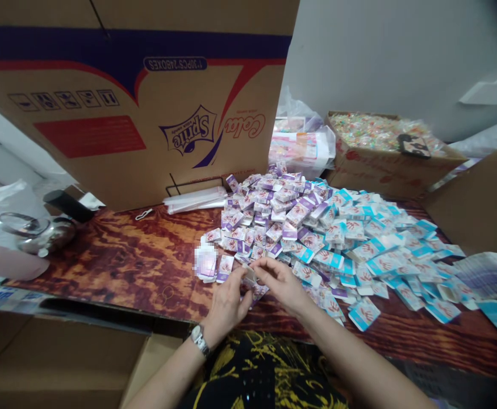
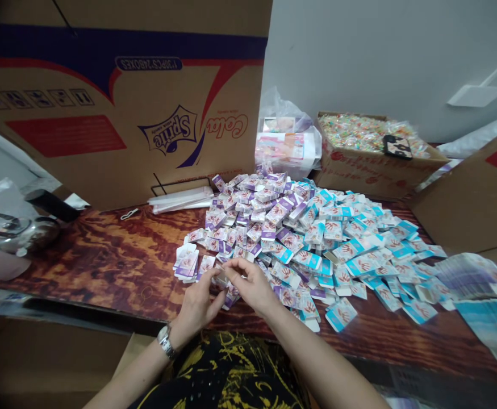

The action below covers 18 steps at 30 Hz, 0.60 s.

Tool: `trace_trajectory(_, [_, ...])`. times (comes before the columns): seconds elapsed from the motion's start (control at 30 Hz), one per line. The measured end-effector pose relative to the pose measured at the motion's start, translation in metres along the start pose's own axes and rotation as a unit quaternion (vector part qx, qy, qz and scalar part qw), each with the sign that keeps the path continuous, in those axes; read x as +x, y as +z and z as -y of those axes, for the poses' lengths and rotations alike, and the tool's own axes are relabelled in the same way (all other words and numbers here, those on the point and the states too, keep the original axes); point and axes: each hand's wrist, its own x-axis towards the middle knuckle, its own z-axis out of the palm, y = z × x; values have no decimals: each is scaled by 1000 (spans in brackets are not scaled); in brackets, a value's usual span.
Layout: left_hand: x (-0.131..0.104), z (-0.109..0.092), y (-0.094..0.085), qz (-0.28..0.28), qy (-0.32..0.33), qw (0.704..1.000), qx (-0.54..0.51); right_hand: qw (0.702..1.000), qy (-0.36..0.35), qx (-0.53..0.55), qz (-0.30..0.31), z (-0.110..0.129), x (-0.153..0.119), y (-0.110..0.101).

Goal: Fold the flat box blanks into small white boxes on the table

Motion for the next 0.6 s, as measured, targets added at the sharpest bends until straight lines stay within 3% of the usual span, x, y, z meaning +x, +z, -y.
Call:
trace_trajectory(0.13, [-2,0,3,-4,-10,1000,18,997,-12,-72,1,5,1,0])
trace_trajectory(0.27, [-2,1,5,11,-11,999,35,963,-127,-236,-31,14,-9,5])
trace_trajectory(0.4, [-1,-1,5,7,-10,999,50,939,-203,-275,-40,13,-17,11])
trace_trajectory(0.6, [2,-5,0,3,29,998,56,960,-151,-234,-23,12,-11,3])
